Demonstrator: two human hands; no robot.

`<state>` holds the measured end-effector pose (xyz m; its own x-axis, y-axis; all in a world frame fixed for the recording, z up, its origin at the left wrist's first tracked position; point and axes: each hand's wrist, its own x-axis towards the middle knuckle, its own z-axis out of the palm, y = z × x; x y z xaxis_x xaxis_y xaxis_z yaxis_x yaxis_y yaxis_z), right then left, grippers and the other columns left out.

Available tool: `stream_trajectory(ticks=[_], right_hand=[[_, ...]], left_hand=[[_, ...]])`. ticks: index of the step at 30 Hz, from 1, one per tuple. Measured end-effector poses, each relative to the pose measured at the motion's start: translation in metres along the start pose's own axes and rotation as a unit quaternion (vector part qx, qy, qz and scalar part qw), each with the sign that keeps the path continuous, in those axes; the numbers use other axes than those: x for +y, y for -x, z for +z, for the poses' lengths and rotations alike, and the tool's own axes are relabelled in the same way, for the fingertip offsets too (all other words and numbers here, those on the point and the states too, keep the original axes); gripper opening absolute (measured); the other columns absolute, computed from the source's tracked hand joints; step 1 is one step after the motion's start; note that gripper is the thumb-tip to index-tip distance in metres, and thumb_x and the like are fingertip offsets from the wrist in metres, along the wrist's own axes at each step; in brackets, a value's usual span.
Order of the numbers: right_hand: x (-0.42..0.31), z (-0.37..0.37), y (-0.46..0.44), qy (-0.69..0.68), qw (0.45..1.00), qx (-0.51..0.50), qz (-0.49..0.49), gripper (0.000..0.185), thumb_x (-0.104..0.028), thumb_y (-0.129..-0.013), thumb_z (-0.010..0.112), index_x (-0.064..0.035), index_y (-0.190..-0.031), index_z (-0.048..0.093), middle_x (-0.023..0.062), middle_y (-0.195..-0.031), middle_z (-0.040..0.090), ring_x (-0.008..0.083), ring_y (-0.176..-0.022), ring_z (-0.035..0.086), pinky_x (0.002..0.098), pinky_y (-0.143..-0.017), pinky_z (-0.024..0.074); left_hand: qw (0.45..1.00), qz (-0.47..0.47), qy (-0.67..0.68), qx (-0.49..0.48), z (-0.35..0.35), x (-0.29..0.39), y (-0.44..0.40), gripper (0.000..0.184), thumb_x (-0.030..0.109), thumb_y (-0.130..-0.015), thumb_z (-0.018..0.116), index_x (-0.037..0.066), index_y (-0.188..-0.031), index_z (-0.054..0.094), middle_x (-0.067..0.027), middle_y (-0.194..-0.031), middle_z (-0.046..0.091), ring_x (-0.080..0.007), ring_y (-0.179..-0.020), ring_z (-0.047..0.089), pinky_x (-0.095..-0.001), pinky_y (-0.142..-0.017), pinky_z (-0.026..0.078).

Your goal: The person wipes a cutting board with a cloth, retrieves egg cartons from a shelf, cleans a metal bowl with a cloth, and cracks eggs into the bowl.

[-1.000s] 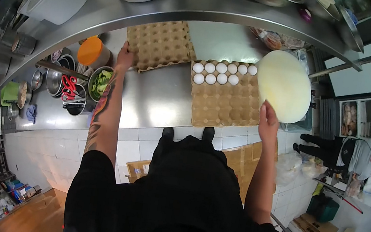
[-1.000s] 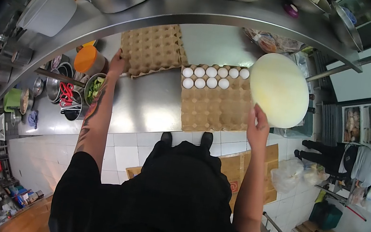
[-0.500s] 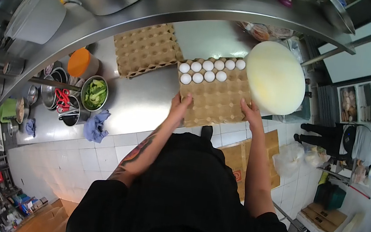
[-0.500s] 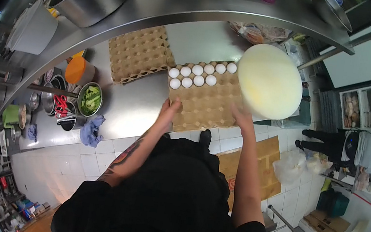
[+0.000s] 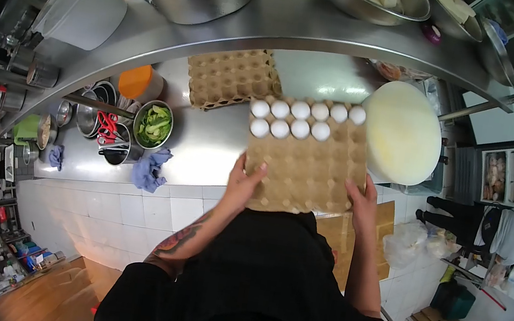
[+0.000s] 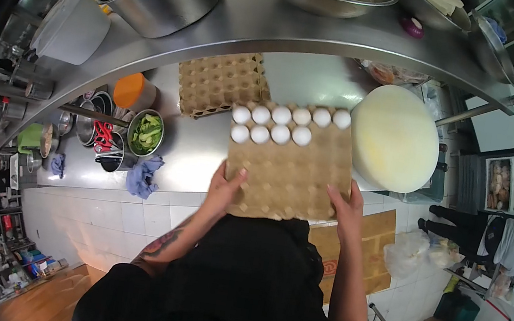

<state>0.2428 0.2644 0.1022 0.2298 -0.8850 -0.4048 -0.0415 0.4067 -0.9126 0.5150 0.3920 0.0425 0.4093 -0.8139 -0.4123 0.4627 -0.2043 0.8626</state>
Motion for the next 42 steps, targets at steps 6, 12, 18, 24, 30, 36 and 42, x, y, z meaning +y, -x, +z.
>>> stream_trajectory(ticks=[6, 12, 18, 24, 30, 36, 42], right_hand=[[-0.029, 0.135, -0.104, -0.019, 0.993, -0.087, -0.082, 0.055, -0.024, -0.087, 0.083, 0.0036, -0.130, 0.061, 0.0122, -0.121, 0.070, 0.0173, -0.107, 0.067, 0.0307, -0.092, 0.0537], [-0.038, 0.255, -0.225, -0.073, 0.978, -0.168, -0.098, 0.049, -0.027, -0.086, 0.084, 0.0015, -0.121, 0.066, 0.0099, -0.109, 0.073, 0.0166, -0.097, 0.070, 0.0301, -0.086, 0.0561], [0.002, 0.268, -0.277, -0.006, 0.982, -0.185, -0.028, 0.050, -0.035, -0.093, 0.075, -0.0025, -0.130, 0.065, 0.0068, -0.115, 0.073, 0.0173, -0.103, 0.069, 0.0324, -0.092, 0.0529], [0.027, 0.247, -0.258, -0.002, 0.987, -0.163, 0.007, 0.056, -0.038, -0.100, 0.063, -0.0032, -0.143, 0.056, 0.0078, -0.132, 0.067, 0.0192, -0.119, 0.062, 0.0336, -0.104, 0.0453], [0.047, 0.154, -0.197, -0.037, 0.988, -0.152, 0.004, 0.051, -0.035, -0.102, 0.062, -0.0048, -0.142, 0.056, 0.0058, -0.131, 0.066, 0.0171, -0.121, 0.061, 0.0310, -0.101, 0.0473], [0.097, 0.023, -0.125, -0.056, 0.997, -0.056, -0.007, 0.048, -0.033, -0.098, 0.067, -0.0052, -0.138, 0.062, 0.0053, -0.118, 0.072, 0.0142, -0.105, 0.067, 0.0297, -0.092, 0.0515], [0.105, -0.068, -0.076, 0.233, 0.966, -0.005, -0.113, 0.091, -0.061, -0.092, 0.066, 0.0012, -0.153, 0.042, 0.0251, -0.153, 0.048, 0.0347, -0.139, 0.051, 0.0418, -0.117, 0.0396]], left_hand=[[0.978, 0.077, -0.138, 0.135, -0.077, 0.131, -0.084, 0.051, 0.032, -0.096, 0.076, -0.003, -0.131, 0.062, -0.0110, -0.116, 0.072, -0.0172, -0.103, 0.066, -0.0317, -0.092, 0.051], [0.987, 0.107, -0.043, 0.109, -0.172, 0.164, -0.202, 0.050, 0.034, -0.097, 0.073, -0.003, -0.130, 0.063, -0.0107, -0.117, 0.071, -0.0192, -0.104, 0.067, -0.0313, -0.092, 0.052], [0.985, 0.050, -0.083, 0.141, -0.196, 0.129, -0.251, 0.055, 0.042, -0.100, 0.066, 0.003, -0.138, 0.057, -0.0117, -0.132, 0.063, -0.0233, -0.118, 0.062, -0.0368, -0.098, 0.051], [0.995, 0.019, 0.087, 0.040, -0.199, 0.101, -0.249, 0.049, 0.035, -0.105, 0.059, 0.006, -0.142, 0.047, -0.0136, -0.139, 0.057, -0.0305, -0.123, 0.060, -0.0452, -0.100, 0.053], [0.998, 0.036, 0.059, 0.014, -0.131, 0.052, -0.171, 0.046, 0.026, -0.106, 0.058, 0.005, -0.144, 0.044, -0.0145, -0.141, 0.057, -0.0289, -0.124, 0.059, -0.0456, -0.101, 0.052], [0.997, 0.053, 0.019, 0.050, -0.047, -0.034, -0.107, 0.049, 0.019, -0.101, 0.061, 0.002, -0.144, 0.045, -0.0139, -0.133, 0.061, -0.0267, -0.118, 0.062, -0.0440, -0.097, 0.052], [0.994, 0.052, -0.068, -0.071, -0.027, -0.061, -0.124, 0.049, 0.027, -0.094, 0.056, -0.001, -0.135, 0.058, -0.0134, -0.121, 0.068, -0.0278, -0.109, 0.068, -0.0419, -0.097, 0.054]])
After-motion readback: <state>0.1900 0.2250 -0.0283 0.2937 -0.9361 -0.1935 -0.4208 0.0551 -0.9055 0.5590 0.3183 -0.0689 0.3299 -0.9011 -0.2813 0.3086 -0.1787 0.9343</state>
